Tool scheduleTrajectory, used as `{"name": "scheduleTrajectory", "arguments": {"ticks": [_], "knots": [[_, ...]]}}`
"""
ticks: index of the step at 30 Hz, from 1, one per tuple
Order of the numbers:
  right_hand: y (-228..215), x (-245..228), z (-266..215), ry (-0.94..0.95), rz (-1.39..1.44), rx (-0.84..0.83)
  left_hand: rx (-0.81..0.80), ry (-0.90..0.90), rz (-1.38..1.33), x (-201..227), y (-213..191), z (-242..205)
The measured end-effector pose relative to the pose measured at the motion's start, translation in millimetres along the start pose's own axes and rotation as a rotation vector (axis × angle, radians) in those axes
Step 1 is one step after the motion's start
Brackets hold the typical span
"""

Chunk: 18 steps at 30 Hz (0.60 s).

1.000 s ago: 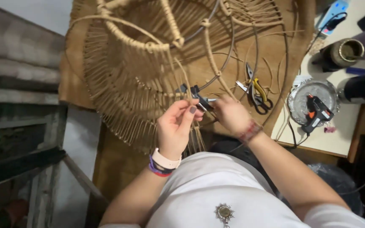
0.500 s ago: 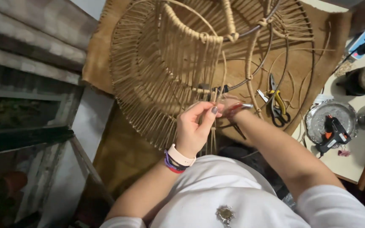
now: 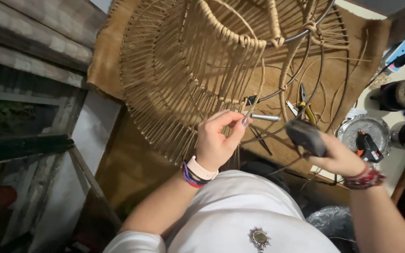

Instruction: Assembling a wicker lampshade using a hot glue gun, scissors, and pliers

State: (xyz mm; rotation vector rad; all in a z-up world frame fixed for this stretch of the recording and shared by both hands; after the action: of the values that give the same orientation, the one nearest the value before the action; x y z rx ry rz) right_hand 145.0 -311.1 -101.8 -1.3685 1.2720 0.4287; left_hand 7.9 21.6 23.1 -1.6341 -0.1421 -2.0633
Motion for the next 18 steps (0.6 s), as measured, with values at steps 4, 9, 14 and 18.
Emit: {"name": "scheduleTrajectory", "arguments": {"ticks": [4, 9, 14, 18], "knots": [[5, -55, 48, -0.185, -0.15, 0.173, 0.008, 0.01, -0.004, -5, 0, 2], [2, -84, 85, -0.14, -0.192, 0.397, 0.14, 0.032, -0.069, -8, -4, 3], [6, -71, 94, -0.181, -0.213, 0.332, 0.174, 0.046, -0.048, -13, -4, 5], [4, -68, 99, -0.212, -0.24, 0.302, 0.184, 0.102, 0.011, -16, -3, 7]]}}
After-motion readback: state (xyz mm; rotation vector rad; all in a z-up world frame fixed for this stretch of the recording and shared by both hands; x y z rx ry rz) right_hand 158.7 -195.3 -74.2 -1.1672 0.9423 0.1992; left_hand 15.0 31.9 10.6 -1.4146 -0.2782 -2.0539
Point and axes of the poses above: each hand's wrist, its own z-axis towards the middle knuckle, its own y-axis out of the palm, x = y × z, the point moved 2 cm from there along z, towards the middle knuckle
